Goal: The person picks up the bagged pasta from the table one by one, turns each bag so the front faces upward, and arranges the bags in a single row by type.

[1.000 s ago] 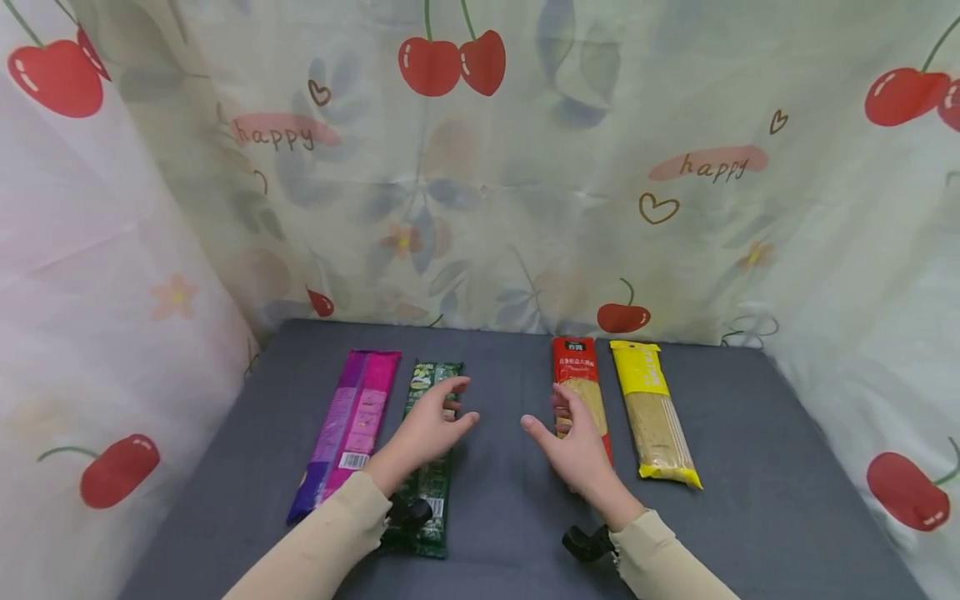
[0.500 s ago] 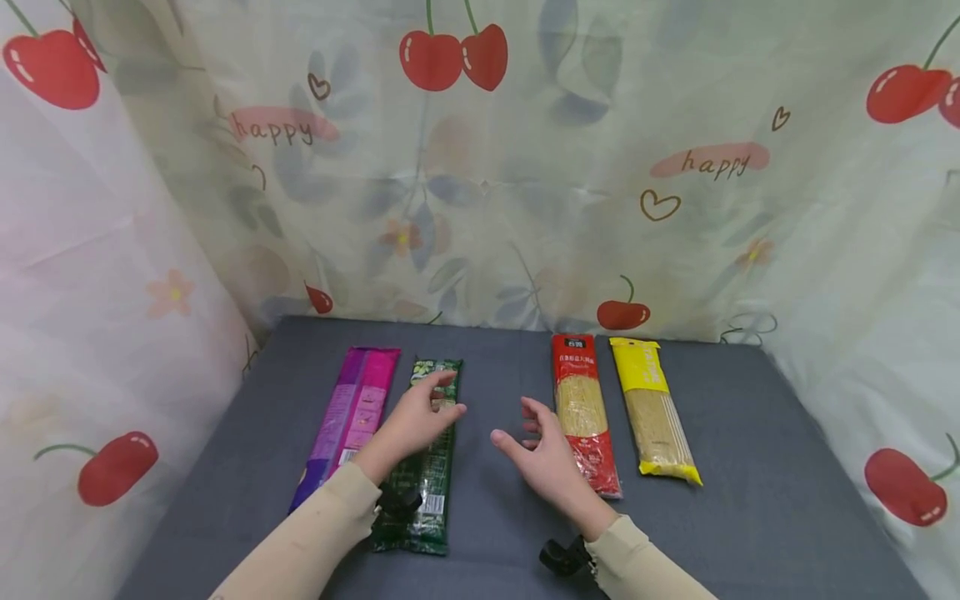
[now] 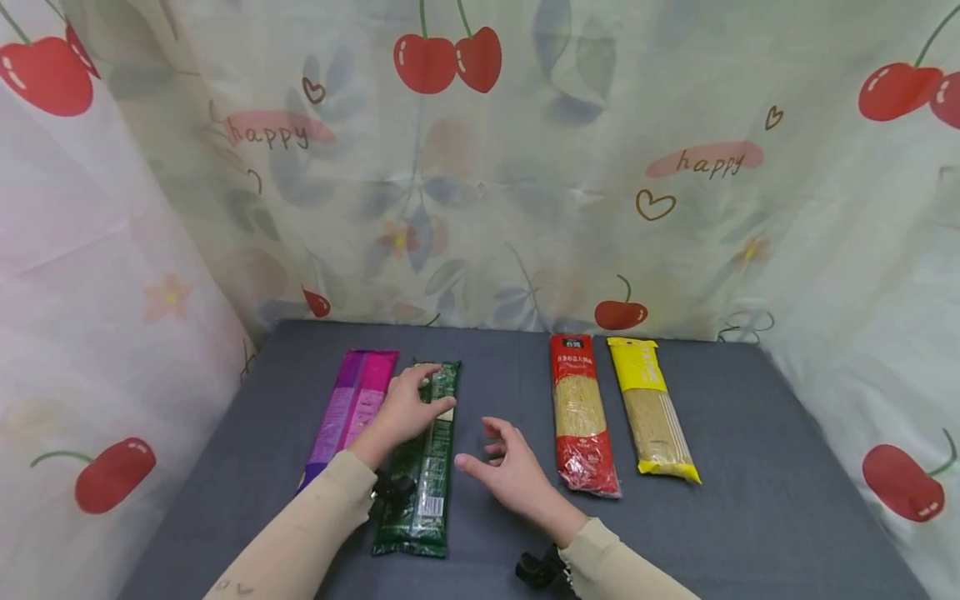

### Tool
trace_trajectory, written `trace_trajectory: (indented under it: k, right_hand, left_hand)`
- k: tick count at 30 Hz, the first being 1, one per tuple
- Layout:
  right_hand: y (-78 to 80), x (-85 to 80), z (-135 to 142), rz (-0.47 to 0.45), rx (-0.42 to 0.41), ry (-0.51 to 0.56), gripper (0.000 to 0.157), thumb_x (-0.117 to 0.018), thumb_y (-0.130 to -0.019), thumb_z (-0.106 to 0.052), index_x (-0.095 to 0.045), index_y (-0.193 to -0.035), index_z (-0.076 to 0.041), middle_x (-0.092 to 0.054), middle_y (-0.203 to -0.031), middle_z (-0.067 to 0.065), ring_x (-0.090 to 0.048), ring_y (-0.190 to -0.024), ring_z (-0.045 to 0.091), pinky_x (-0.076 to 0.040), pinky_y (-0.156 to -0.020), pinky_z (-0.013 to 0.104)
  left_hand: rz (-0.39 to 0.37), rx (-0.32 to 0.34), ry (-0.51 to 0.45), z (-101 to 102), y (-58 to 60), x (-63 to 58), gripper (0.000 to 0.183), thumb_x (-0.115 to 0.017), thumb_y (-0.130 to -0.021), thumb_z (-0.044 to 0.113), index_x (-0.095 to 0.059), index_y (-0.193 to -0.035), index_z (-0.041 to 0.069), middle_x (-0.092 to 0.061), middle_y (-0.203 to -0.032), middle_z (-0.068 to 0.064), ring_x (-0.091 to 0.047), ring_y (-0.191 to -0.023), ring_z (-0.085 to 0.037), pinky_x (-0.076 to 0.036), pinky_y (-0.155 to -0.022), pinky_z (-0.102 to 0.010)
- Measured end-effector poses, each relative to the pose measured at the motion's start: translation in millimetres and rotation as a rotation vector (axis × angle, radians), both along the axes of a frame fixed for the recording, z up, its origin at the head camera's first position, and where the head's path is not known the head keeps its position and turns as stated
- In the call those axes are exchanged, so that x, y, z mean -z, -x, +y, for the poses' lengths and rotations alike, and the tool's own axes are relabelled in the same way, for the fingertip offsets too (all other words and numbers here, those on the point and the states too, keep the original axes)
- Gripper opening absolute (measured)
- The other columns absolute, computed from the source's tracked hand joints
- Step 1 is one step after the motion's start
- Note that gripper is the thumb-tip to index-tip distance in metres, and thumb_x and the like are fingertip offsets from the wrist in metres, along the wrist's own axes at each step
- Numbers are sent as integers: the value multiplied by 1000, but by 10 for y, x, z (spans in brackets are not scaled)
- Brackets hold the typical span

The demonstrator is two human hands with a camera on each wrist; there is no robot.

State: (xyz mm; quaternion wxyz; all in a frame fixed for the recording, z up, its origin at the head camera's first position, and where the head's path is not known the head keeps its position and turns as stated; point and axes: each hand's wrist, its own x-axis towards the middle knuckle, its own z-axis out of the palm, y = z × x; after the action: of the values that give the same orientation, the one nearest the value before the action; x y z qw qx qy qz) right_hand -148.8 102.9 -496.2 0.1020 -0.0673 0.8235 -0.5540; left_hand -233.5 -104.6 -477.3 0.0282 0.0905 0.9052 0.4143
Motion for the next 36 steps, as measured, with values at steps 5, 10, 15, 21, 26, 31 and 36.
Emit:
trace_trajectory:
  k: [5, 10, 15, 21, 26, 31, 36]
  right_hand:
    - [-3, 17, -91, -36, -44, 7, 82, -73, -83, -47, -36, -147, -11, -43, -136, 14, -51, -113, 26, -47, -90, 43]
    - [-27, 46, -171, -60, -89, -15, 82, -76, -83, -42, -35, -147, -10, -43, -134, 14, -51, -112, 26, -47, -90, 44]
    - [-81, 93, -232, -62, -131, -90, 85, -76, -80, -47, -36, -147, -11, -43, -133, 9, -50, -113, 24, -46, -89, 44]
    - [-124, 125, -265, -47, -172, -161, 92, -78, -75, -53, -37, -146, -12, -44, -128, 5, -49, -114, 21, -46, -88, 42]
    - [-144, 143, -285, -22, -223, -251, 102, -80, -70, -57, -34, -148, -9, -43, -127, 8, -46, -118, 24, -44, -93, 46]
    - [-139, 149, -324, -2, -233, -324, 106, -81, -69, -57, -33, -149, -7, -40, -135, 11, -38, -127, 31, -33, -101, 57]
    - [-124, 148, -359, -32, -243, -327, 105, -81, -69, -56, -32, -149, -10, -39, -136, 10, -35, -129, 31, -30, -101, 58]
  left_hand:
    - [58, 38, 27, -28, 184, 52, 66, -73, -87, 36, -47, -142, 11, -41, -145, -13, -32, -133, -36, -32, -104, -56]
    - [60, 67, 30, -64, 353, 116, 65, -70, -89, 36, -46, -144, 12, -38, -148, -12, -26, -136, -38, -20, -107, -61]
    - [28, 53, 36, -109, 425, 162, 63, -68, -90, 37, -45, -145, 13, -36, -149, -12, -25, -135, -40, -17, -105, -64]
    - [-55, 79, 114, -109, 477, 198, 67, -66, -91, 36, -40, -148, 13, -30, -151, -17, -23, -135, -45, -20, -104, -66]
    - [-119, 95, 157, -77, 512, 210, 69, -66, -91, 34, -35, -151, 17, -25, -151, -17, -21, -134, -44, -23, -103, -64]
    - [-97, 70, 145, -45, 549, 209, 51, -62, -95, 30, -49, -142, 14, -33, -145, -20, -25, -130, -45, -28, -101, -61]
    - [-49, 14, 147, -25, 583, 196, 27, -57, -99, 21, -64, -123, 10, -46, -130, -20, -35, -123, -46, -34, -98, -57]
